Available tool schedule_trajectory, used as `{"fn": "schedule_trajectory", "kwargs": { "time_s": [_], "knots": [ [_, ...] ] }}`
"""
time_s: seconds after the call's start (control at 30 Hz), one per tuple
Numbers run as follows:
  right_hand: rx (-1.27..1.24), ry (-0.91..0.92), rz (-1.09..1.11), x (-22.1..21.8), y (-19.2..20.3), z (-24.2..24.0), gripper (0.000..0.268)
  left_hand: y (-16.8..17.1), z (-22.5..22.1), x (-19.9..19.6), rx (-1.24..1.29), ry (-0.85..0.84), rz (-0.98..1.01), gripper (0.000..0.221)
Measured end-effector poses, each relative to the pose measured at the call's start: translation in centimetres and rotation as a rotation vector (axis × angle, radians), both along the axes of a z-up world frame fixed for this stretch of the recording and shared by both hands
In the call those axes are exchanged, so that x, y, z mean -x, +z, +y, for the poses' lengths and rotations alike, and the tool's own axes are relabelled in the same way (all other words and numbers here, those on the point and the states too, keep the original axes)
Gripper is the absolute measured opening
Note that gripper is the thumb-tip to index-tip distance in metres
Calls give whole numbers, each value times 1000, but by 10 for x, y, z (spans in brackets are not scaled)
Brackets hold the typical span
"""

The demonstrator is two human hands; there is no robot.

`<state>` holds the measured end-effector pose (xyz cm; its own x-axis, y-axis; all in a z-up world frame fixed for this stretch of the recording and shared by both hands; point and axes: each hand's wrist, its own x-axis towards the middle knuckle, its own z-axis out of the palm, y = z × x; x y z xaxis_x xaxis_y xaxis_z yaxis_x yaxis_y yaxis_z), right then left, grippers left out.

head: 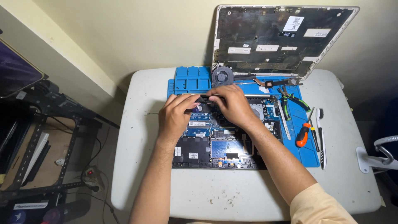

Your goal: A person is disassembling a laptop on a repair bench, removing internal screws and disconnecting ribbon cables from the motherboard.

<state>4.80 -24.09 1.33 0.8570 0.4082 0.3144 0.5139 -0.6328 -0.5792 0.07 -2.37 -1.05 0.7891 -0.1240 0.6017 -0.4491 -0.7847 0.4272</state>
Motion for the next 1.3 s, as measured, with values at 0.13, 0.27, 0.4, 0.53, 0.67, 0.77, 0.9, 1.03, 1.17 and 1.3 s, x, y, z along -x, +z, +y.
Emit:
{"fn": "schedule_trajectory", "kwargs": {
  "time_s": [0.13, 0.27, 0.4, 0.53, 0.67, 0.77, 0.9, 1.03, 1.17, 1.3],
  "knots": [
    [57, 3, 95, -2, 20, -24, 24, -5, -5, -1, 31, 32, -100, 17],
    [211, 29, 106, 2, 21, -32, 20, -11, -11, -5, 37, 49, -158, 14],
    [271, -11, 13, -4, -5, -34, 14, -11, -14, -6, 53, 24, -190, 15],
    [238, -19, -62, -8, -17, -36, 8, -5, -15, -4, 64, 1, -205, 15],
    [68, -6, -46, -9, -19, -43, 9, -6, -14, -3, 86, -7, -217, 16],
    [110, -8, -31, -7, -13, -42, 9, -6, -15, -3, 112, -7, -232, 17],
    [213, -11, 43, 5, 5, -41, 26, -2, -15, -3, 100, -9, -245, 17],
    [219, -8, 86, 7, 3, -45, 29, 2, -16, -1, 114, -26, -247, 17],
    [235, 2, 80, 3, -10, -59, 25, 3, -16, -1, 121, -7, -254, 14],
    [123, 0, 94, 17, 23, -64, 22, 8, -14, 4, 89, 3, -264, 16]
  ]
}}
